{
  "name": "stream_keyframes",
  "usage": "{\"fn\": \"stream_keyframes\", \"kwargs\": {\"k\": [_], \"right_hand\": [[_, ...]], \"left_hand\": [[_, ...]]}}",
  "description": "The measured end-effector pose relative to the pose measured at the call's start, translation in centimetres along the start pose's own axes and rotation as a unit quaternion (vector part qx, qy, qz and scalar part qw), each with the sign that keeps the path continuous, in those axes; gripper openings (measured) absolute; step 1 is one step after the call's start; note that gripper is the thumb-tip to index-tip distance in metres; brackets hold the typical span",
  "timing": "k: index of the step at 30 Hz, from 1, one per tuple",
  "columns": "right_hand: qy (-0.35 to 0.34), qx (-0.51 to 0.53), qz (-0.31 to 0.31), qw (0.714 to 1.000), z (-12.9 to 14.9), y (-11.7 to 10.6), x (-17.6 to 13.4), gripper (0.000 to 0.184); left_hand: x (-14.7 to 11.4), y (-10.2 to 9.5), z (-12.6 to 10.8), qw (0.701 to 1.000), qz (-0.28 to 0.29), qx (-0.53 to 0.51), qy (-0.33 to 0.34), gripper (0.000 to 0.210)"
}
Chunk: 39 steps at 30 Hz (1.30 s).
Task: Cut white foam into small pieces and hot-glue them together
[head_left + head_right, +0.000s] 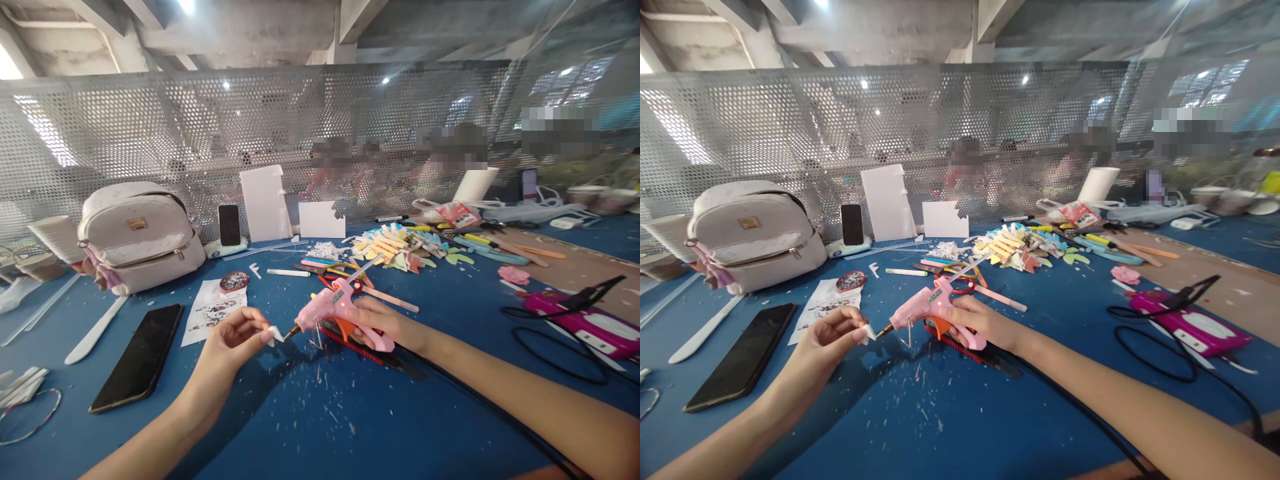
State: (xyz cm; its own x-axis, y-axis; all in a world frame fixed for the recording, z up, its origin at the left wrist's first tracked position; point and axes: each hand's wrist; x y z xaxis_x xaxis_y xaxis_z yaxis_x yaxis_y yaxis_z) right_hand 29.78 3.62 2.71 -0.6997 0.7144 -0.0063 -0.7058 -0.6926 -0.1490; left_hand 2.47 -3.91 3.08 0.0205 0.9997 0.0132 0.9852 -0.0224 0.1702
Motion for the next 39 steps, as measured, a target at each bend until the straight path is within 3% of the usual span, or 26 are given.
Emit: {"fn": "stream_keyframes", "kwargs": {"k": [39], "right_hand": [[0.026,0.005,-0.016,1.0,0.03,0.25,-0.1,0.057]], "left_hand": [[-0.04,-0.01,-0.07,1.0,-0.001,-0.003,-0.005,0.026]]}}
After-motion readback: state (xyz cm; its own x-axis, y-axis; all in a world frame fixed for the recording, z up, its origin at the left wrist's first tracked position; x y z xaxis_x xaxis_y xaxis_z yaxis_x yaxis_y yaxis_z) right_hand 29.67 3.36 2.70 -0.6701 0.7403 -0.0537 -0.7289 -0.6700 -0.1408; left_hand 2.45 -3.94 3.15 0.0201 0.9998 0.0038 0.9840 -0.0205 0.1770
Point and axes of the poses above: each hand's wrist, its own x-axis towards the middle knuckle, its own y-axis out of the palm, z = x × y
